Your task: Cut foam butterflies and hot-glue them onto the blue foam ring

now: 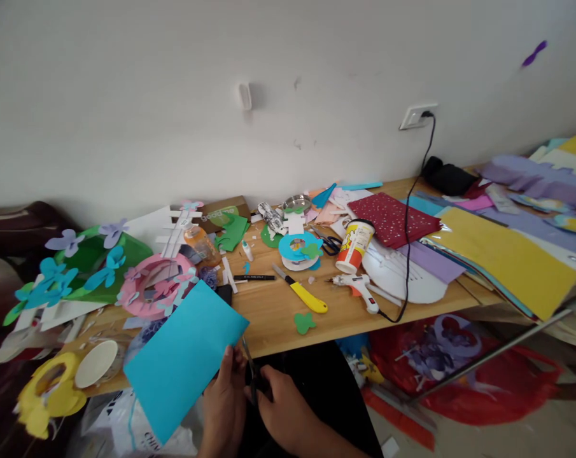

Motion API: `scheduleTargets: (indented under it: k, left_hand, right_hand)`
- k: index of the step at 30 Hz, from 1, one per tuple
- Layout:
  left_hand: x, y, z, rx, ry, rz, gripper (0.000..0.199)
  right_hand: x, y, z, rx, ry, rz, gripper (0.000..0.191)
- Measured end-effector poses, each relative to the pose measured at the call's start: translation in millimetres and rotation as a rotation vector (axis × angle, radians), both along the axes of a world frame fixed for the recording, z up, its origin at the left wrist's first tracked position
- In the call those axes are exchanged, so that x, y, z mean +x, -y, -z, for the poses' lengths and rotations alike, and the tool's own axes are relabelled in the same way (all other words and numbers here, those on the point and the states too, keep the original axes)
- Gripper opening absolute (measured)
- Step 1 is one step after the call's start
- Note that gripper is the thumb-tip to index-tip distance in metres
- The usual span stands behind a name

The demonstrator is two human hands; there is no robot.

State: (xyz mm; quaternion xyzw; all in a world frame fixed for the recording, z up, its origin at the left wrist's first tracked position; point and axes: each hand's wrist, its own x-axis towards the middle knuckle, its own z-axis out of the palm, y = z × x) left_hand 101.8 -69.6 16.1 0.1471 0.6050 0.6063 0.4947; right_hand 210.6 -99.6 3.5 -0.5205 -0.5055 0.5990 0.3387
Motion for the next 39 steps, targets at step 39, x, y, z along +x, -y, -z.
scheduleTargets:
  k: [39]
  left_hand:
    - [13,6,-10.6,-0.084,0.197,0.011,0.041]
  right_hand:
    - [-8,1,0.4,0.04,-0.03,0.058,0.024]
